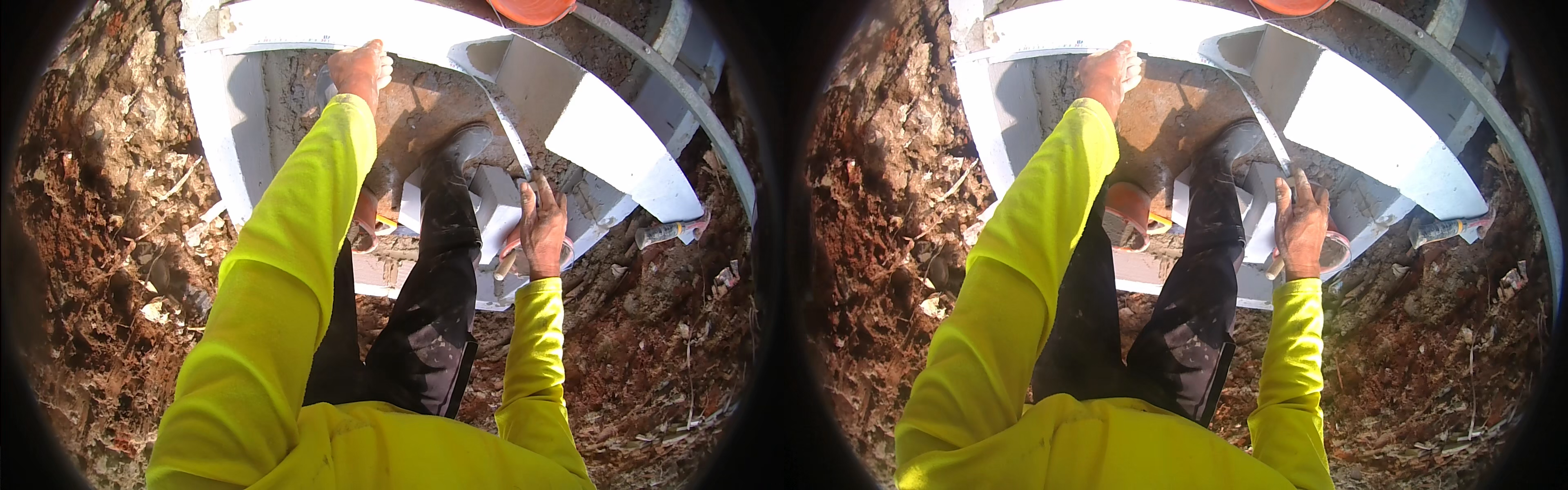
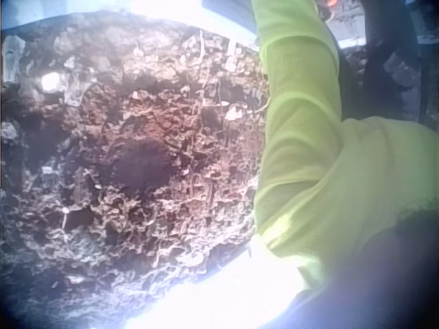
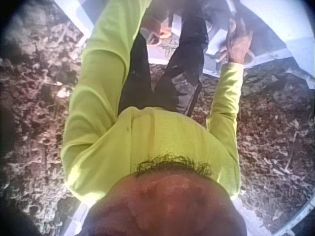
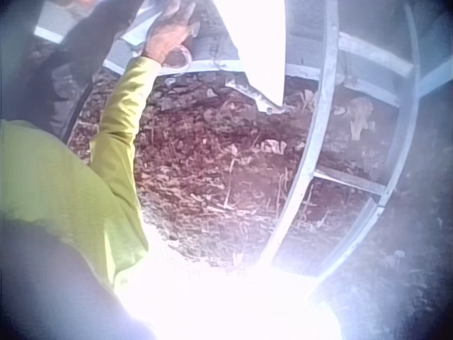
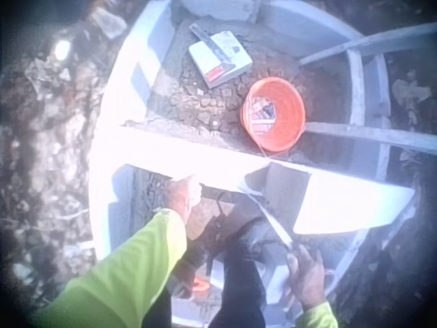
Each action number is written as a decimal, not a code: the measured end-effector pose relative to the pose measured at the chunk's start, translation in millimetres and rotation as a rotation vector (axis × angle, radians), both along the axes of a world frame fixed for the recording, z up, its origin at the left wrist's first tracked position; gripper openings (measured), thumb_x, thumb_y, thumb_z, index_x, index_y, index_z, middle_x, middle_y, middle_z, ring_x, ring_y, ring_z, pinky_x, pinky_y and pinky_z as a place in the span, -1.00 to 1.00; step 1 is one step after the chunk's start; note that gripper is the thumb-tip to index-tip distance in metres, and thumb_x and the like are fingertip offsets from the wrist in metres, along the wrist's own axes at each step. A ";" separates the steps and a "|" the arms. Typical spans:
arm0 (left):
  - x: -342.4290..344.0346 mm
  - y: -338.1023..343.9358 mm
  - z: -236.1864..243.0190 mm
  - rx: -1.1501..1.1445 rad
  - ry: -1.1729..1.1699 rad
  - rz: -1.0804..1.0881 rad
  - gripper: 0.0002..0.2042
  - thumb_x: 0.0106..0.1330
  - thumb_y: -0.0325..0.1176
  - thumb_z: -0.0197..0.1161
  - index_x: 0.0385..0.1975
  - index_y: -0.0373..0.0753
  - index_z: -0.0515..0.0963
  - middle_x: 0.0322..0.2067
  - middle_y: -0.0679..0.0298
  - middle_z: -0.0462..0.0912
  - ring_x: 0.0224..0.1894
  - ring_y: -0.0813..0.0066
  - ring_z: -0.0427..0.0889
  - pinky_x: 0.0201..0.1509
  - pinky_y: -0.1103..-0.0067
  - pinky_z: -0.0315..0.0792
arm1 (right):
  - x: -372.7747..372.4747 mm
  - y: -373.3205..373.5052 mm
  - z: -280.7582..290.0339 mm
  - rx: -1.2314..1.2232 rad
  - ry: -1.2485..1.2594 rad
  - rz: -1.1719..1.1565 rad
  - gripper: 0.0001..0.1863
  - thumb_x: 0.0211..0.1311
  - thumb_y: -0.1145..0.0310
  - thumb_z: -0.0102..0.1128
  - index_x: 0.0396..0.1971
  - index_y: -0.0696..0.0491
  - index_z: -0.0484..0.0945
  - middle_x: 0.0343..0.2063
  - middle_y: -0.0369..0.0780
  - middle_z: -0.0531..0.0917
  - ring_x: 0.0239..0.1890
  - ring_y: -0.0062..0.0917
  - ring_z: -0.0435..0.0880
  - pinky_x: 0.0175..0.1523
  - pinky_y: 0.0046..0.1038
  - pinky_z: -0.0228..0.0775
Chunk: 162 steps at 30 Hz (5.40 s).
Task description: The person measures and cuts white aerated concrete blocks using a hand saw and a metal ruler. They apply mortar to the blocks and place them into a foundation trench, adjusting the position with a hammer and trowel to ensure alignment.
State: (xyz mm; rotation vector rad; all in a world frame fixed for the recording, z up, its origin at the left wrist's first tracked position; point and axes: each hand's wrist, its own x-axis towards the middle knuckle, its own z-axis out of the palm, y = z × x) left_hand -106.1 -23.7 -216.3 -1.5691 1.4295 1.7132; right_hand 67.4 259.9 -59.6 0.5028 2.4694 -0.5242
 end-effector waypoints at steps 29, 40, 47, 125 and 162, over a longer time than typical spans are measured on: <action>-5.7 9.7 15.7 -0.064 -0.047 0.017 -0.91 0.22 -0.55 0.26 -0.48 -0.39 0.51 -0.63 0.23 0.55 -0.67 0.56 0.51 -0.67 0.64 0.39 | -11.2 -3.0 11.5 0.019 -0.113 -0.034 -0.49 0.36 0.01 0.12 0.13 0.06 0.54 -0.03 0.18 0.58 0.03 0.09 0.53 0.16 -0.09 0.40; -10.1 12.4 18.2 -0.054 -0.076 0.011 -0.87 0.34 -0.53 0.23 -0.45 -0.32 0.44 -0.65 0.30 0.44 -0.72 0.59 0.34 -0.67 0.62 0.23 | 4.5 -2.6 0.4 0.032 -0.023 0.002 -0.49 0.32 0.02 0.19 0.13 0.04 0.55 -0.14 0.23 0.54 -0.11 0.04 0.63 0.00 -0.14 0.51; -8.3 8.3 16.1 -0.019 -0.059 0.035 -0.88 0.34 -0.52 0.23 -0.43 -0.34 0.47 -0.64 0.29 0.46 -0.72 0.59 0.34 -0.67 0.62 0.24 | 5.4 -4.5 2.6 0.061 -0.019 0.042 -0.50 0.33 0.03 0.18 0.12 0.04 0.55 -0.18 0.21 0.56 -0.11 0.07 0.61 0.01 -0.14 0.50; 139.6 19.3 584.4 0.567 1.146 0.418 -0.56 0.45 0.10 0.01 0.21 0.04 0.39 -0.13 0.48 0.52 -0.10 0.62 0.50 0.02 0.54 0.45 | -96.7 -156.9 506.5 -0.767 0.648 0.990 -0.37 0.39 0.14 0.00 0.28 0.26 0.19 0.13 0.15 0.42 0.19 0.02 0.43 0.27 -0.16 0.27; 241.7 -436.4 1171.9 -2.524 2.191 0.216 -0.71 0.26 -0.46 0.06 -0.05 -0.42 0.46 -0.18 0.17 0.58 -0.41 0.65 0.51 -0.32 0.75 0.45 | -99.0 -657.8 1148.6 -0.606 2.419 1.723 0.17 -0.07 -0.03 0.51 0.44 0.11 -0.03 0.33 0.06 0.20 0.37 -0.06 0.19 0.46 -0.10 0.08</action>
